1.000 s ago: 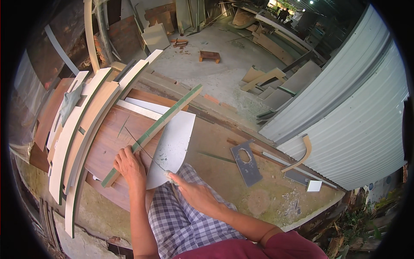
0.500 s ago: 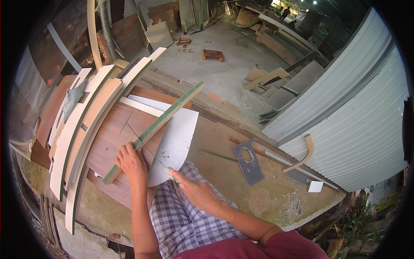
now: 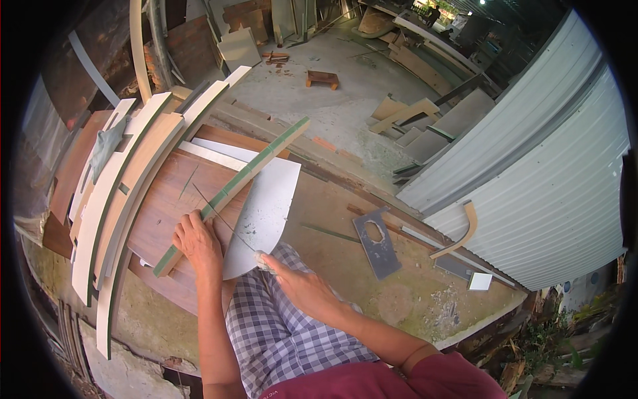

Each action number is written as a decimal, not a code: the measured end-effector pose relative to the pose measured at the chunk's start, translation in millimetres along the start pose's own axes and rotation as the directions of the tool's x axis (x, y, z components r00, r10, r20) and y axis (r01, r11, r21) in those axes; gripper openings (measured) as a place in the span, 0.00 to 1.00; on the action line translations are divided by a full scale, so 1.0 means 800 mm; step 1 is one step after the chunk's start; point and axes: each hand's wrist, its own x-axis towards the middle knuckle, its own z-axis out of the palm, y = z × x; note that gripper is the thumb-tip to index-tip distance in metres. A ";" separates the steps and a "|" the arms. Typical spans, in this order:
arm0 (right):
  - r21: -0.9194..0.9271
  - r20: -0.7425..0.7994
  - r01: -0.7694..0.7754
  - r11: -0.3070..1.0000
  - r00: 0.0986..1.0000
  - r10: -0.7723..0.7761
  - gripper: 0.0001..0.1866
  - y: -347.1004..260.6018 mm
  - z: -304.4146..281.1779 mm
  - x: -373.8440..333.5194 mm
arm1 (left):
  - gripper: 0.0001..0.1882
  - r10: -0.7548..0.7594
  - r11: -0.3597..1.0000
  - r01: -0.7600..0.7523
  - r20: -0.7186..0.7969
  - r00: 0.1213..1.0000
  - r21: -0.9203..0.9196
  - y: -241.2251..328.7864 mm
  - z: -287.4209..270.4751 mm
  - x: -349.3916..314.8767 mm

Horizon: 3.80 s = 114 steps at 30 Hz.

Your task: Sawing a thin strip of material using a handsaw in a workshop.

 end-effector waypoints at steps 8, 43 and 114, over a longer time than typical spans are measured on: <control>-0.042 0.131 -0.054 0.998 0.990 0.059 0.29 -0.016 0.010 0.078 | 0.19 0.045 0.999 -0.046 0.128 0.991 0.010 -0.013 -0.008 0.003; 0.040 0.074 0.042 0.998 0.996 -0.045 0.30 0.004 0.012 0.084 | 0.32 0.651 0.711 -0.611 0.000 0.759 -0.348 0.147 -0.229 0.262; 0.050 0.041 0.035 0.998 0.998 -0.037 0.31 -0.003 0.012 0.070 | 0.32 0.158 0.981 -0.116 0.304 0.939 -0.153 -0.035 -0.079 -0.013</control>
